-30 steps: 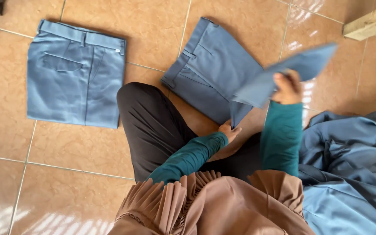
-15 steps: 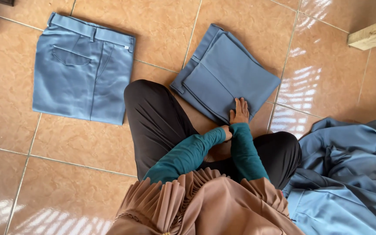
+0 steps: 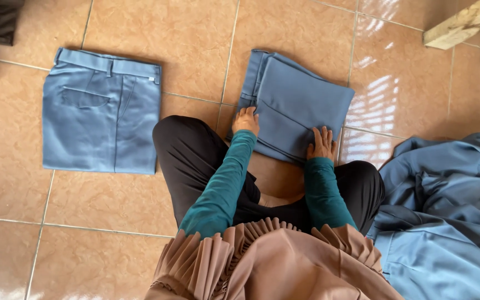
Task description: The person sits on a tiled floor and folds multiple pairs of light blue trousers by hand. They smooth each pair, fold the legs together, fold the garment in half, and then fold it again into a compact rectangle. The folded trousers are stacked neatly to the side.
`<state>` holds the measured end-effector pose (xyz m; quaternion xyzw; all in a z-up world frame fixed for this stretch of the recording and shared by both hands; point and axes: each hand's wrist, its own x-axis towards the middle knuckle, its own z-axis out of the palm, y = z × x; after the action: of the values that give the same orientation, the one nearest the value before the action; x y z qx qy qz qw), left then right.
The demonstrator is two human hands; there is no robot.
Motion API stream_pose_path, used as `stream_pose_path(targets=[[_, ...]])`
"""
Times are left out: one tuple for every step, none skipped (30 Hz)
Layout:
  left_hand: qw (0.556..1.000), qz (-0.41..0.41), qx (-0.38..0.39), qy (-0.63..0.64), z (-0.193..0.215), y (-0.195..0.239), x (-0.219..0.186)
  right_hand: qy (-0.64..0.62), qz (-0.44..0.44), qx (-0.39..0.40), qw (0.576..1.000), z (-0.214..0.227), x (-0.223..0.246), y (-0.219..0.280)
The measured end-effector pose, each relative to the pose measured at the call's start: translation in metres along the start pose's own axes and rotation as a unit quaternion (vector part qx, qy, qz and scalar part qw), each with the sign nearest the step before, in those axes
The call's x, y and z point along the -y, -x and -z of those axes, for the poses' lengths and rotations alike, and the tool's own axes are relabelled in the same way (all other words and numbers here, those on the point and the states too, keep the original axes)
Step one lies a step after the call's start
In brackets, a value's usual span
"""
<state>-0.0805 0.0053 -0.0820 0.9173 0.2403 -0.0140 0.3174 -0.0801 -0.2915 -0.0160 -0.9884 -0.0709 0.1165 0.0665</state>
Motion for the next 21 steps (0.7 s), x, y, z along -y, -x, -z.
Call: stream_pose_path(targets=[[1.0, -0.004, 0.002, -0.001, 0.026, 0.011, -0.015, -0.001, -0.004, -0.001, 1.0, 0.002, -0.001, 0.001], [0.999, 0.007, 0.006, 0.032, 0.052, 0.023, -0.028, -0.014, -0.001, -0.009, 1.0, 0.003, 0.0, 0.003], [0.998, 0.018, 0.01, 0.066, 0.079, 0.036, -0.041, -0.026, 0.003, -0.018, 1.0, 0.003, 0.0, 0.006], [0.998, 0.017, 0.01, 0.063, 0.076, 0.037, -0.031, -0.029, 0.002, -0.018, 0.999, 0.002, -0.002, 0.005], [0.996, 0.058, 0.006, 0.065, 0.074, 0.039, -0.021, -0.038, -0.006, -0.006, 0.999, 0.0, -0.003, 0.004], [0.993, 0.1, 0.001, 0.067, 0.073, 0.041, -0.01, -0.048, -0.012, 0.005, 0.999, -0.001, -0.004, 0.003], [0.993, 0.099, 0.001, 0.064, 0.066, 0.039, 0.0, -0.051, -0.013, 0.006, 0.999, -0.011, -0.009, -0.001], [0.99, 0.13, 0.007, 0.057, 0.058, 0.037, 0.01, -0.049, -0.014, 0.012, 0.999, -0.021, -0.015, -0.005], [0.985, 0.162, 0.012, 0.051, 0.051, 0.036, 0.02, -0.047, -0.014, 0.018, 0.999, -0.031, -0.021, -0.008], [0.986, 0.16, 0.012, 0.048, 0.049, 0.036, 0.017, -0.05, -0.016, 0.018, 0.998, -0.033, -0.022, -0.01], [0.987, 0.158, -0.012, 0.01, 0.047, 0.036, 0.013, -0.057, -0.014, 0.023, 0.998, -0.034, -0.024, -0.012], [0.987, 0.154, -0.037, -0.027, 0.044, 0.036, 0.009, -0.066, -0.014, 0.027, 0.997, -0.036, -0.027, -0.013], [0.988, 0.15, -0.036, -0.031, 0.044, 0.035, 0.009, -0.069, -0.017, 0.026, 0.997, -0.034, -0.027, -0.014], [0.988, 0.15, -0.011, -0.017, 0.043, 0.032, 0.01, -0.071, -0.019, 0.034, 0.997, -0.033, -0.027, -0.014], [0.989, 0.15, 0.014, -0.004, 0.042, 0.03, 0.009, -0.073, -0.021, 0.042, 0.996, -0.031, -0.027, -0.014], [0.99, 0.141, 0.02, -0.012, 0.036, 0.026, 0.018, -0.081, -0.032, 0.041, 0.995, -0.029, -0.024, -0.013], [0.986, 0.159, 0.048, -0.012, 0.03, 0.022, 0.025, -0.069, -0.03, 0.041, 0.996, -0.026, -0.021, -0.012], [0.981, 0.175, 0.08, -0.013, 0.021, 0.021, 0.031, -0.057, -0.033, 0.042, 0.997, -0.024, -0.023, -0.007], [0.982, 0.163, 0.089, -0.023, -0.001, 0.014, 0.048, -0.065, -0.049, 0.042, 0.996, -0.02, -0.018, 0.002], [0.977, 0.184, 0.101, 0.023, -0.02, 0.001, 0.064, -0.058, -0.055, 0.04, 0.996, -0.014, -0.012, 0.005], [0.97, 0.205, 0.113, 0.068, -0.039, -0.012, 0.08, -0.052, -0.061, 0.038, 0.996, -0.007, -0.005, 0.007]])
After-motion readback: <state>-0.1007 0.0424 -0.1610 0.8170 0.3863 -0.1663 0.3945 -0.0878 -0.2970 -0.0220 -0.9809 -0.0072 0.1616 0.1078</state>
